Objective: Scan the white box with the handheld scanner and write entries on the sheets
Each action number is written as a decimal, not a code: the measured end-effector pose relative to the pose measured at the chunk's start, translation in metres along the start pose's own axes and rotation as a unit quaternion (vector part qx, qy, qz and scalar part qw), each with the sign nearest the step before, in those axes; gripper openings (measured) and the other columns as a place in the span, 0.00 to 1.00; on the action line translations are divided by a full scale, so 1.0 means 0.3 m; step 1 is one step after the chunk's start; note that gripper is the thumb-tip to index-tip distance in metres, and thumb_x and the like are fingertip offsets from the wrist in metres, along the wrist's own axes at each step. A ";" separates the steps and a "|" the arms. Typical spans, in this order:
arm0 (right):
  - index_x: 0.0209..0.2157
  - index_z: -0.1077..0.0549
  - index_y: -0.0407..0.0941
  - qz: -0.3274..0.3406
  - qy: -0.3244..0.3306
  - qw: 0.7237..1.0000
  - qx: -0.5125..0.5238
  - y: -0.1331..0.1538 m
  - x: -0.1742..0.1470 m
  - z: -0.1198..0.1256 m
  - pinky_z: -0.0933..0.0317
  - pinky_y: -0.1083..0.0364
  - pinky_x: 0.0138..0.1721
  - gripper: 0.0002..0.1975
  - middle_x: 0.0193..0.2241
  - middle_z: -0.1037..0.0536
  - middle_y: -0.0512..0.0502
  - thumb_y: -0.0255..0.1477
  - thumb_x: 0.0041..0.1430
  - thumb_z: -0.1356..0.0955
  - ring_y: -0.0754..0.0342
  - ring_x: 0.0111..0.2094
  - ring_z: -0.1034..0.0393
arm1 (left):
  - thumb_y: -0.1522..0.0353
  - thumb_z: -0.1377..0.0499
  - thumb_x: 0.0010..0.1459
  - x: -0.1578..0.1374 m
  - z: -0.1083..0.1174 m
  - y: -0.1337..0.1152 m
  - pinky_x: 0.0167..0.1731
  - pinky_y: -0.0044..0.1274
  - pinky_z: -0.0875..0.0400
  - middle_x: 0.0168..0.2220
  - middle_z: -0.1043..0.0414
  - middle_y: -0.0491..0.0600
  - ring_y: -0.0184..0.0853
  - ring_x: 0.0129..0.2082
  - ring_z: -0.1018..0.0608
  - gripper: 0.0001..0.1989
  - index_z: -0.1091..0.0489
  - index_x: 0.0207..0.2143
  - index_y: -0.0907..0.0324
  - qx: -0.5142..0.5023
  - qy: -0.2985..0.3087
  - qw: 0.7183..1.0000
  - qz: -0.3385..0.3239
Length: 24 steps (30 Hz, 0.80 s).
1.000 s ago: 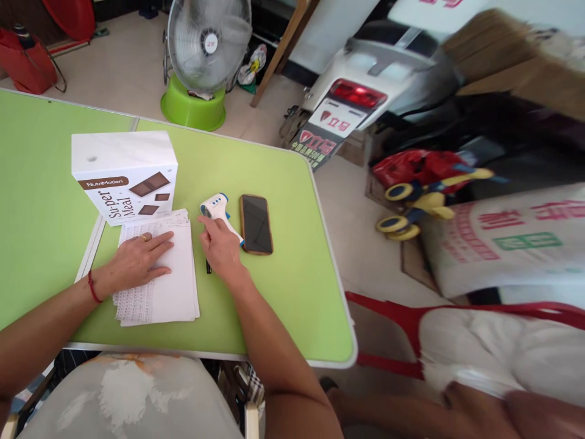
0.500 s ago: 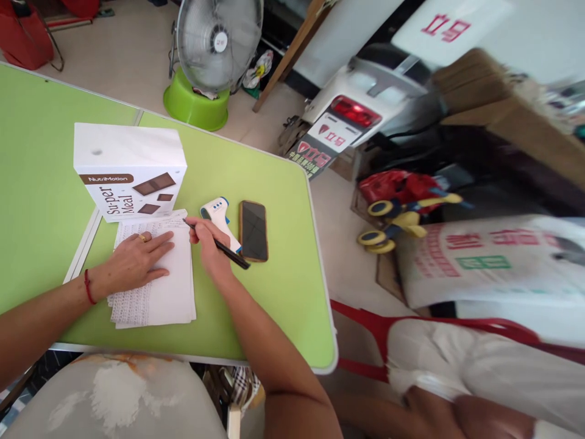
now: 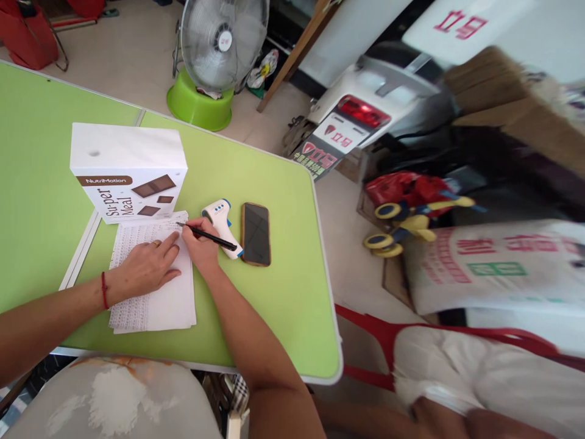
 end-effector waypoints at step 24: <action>0.51 0.35 0.39 0.189 0.023 0.853 -0.486 0.033 0.028 0.159 0.39 0.43 0.41 0.22 0.46 0.32 0.29 0.33 0.56 0.37 0.39 0.46 0.40 | 0.56 0.29 0.40 -0.043 0.071 0.461 0.46 0.36 0.30 0.49 0.32 0.52 0.43 0.50 0.28 0.40 0.42 0.52 0.59 -0.510 -0.311 0.796 0.101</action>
Point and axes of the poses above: each hand's wrist, its own x-axis towards the middle knuckle, its own z-axis out of the back of the hand, y = z × x, the point moved 3 cm from there along x, towards the middle knuckle
